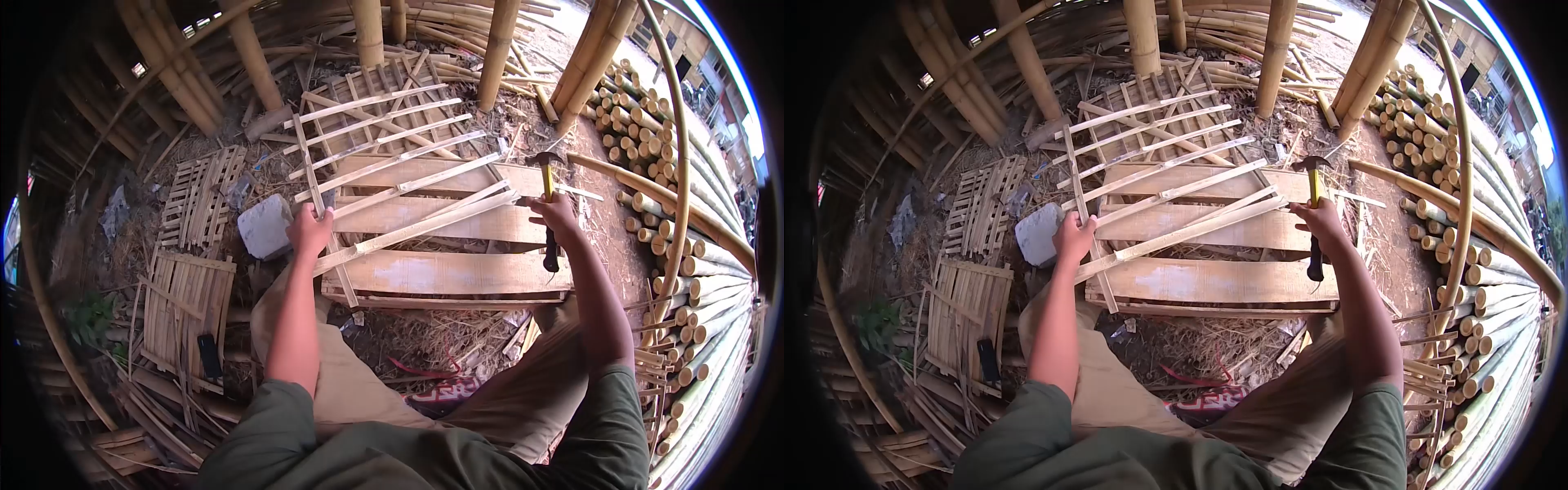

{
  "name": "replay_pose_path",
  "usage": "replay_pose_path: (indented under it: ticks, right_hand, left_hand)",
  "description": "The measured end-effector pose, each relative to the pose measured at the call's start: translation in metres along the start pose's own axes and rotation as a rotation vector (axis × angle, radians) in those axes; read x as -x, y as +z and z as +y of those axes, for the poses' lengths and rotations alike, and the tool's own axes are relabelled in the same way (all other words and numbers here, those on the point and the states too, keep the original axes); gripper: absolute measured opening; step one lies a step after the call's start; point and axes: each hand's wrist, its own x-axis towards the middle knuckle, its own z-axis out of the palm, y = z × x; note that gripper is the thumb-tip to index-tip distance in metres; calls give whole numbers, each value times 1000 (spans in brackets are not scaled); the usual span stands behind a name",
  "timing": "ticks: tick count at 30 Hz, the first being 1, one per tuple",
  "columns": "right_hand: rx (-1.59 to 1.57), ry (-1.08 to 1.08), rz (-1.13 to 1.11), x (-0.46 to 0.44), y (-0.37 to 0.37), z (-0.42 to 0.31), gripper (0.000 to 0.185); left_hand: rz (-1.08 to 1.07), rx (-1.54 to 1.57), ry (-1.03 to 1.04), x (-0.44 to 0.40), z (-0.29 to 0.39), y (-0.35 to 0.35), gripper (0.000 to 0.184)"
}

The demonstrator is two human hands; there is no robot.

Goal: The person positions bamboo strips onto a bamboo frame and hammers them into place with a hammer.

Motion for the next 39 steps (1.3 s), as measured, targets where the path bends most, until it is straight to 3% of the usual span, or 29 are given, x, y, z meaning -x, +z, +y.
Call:
replay_pose_path:
  ticks: [3, 5, 8, 11, 15, 16, 17, 19, 25, 29, 31, 35, 39]
  right_hand:
    - [187, 8, 56, 12, 3, 1, 31]
    - [210, 51, -30, 4, 1, 7, 36]
    - [169, -11, 13, 15, 9, 0, 36]
    - [213, -55, 23, 20, 17, -7, 35]
    - [151, -55, 11, 22, 23, -17, 35]
    - [146, -56, 10, 25, 25, -19, 35]
    - [142, -54, 9, 29, 27, -20, 35]
    - [152, -12, -26, 25, 30, -19, 35]
    - [92, -2, -21, 27, 31, -19, 35]
    - [1, 33, -20, 18, 33, -15, 31]
    - [-2, 25, -16, 18, 35, -17, 30]
    - [9, 20, 5, 12, 44, -10, 30]
    - [10, 45, -26, 21, 44, -14, 30]
  left_hand:
    - [-177, -43, -100, 2, 6, -7, 43]
    - [-261, -107, -132, -1, 13, -16, 46]
    - [-462, -99, -150, -24, -20, 3, 56]
    - [-468, -312, -185, -1, 23, -21, 61]
    - [-652, -484, -83, -38, -11, 8, 65]
    - [-538, -479, 28, -21, 6, -4, 52]
    - [-536, -489, 19, -8, 23, -16, 52]
    - [-673, -540, 8, -1, 45, -30, 54]
    - [-726, -598, 35, -9, 22, -19, 50]
    - [-669, -536, 10, -10, 5, -2, 52]
    - [-528, -594, 136, -7, 1, 2, 56]
    - [-625, -644, 163, -7, 1, -4, 59]
    - [-643, -394, 115, 10, 7, -28, 54]
